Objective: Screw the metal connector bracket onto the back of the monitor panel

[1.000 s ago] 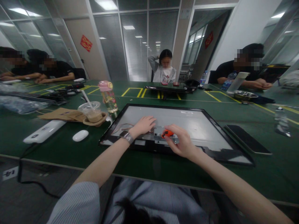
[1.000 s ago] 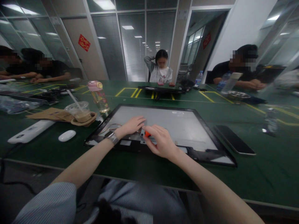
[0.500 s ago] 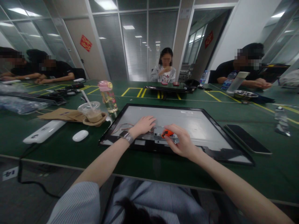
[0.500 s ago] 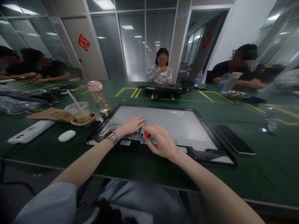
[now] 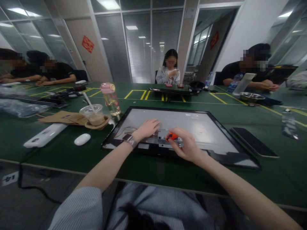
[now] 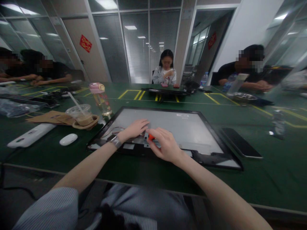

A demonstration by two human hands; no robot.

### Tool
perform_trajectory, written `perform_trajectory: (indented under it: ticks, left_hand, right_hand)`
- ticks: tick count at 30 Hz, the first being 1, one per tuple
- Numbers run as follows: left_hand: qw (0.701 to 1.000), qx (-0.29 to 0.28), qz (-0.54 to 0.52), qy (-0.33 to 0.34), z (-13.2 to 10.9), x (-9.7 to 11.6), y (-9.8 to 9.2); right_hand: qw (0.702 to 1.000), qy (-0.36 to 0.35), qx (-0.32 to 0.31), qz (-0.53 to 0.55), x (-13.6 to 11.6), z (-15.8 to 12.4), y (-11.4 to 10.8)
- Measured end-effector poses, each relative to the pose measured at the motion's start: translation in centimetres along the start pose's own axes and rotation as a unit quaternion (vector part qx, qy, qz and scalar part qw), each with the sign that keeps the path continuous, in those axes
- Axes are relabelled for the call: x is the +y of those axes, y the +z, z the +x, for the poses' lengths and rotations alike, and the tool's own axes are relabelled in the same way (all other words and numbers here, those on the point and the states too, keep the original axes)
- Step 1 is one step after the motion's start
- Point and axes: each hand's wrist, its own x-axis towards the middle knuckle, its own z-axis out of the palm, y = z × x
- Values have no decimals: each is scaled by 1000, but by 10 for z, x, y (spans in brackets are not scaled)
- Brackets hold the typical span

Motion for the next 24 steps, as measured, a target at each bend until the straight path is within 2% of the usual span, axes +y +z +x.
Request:
perform_trajectory:
  ticks: [12,24]
  left_hand:
    - [1000,-1,-6,0,1,-4,4]
    - [1000,-5,-7,-9,-1,2,-2]
  right_hand:
    - [1000,23,11,11,2,-2,3]
    - [1000,22,-6,13,1,-2,2]
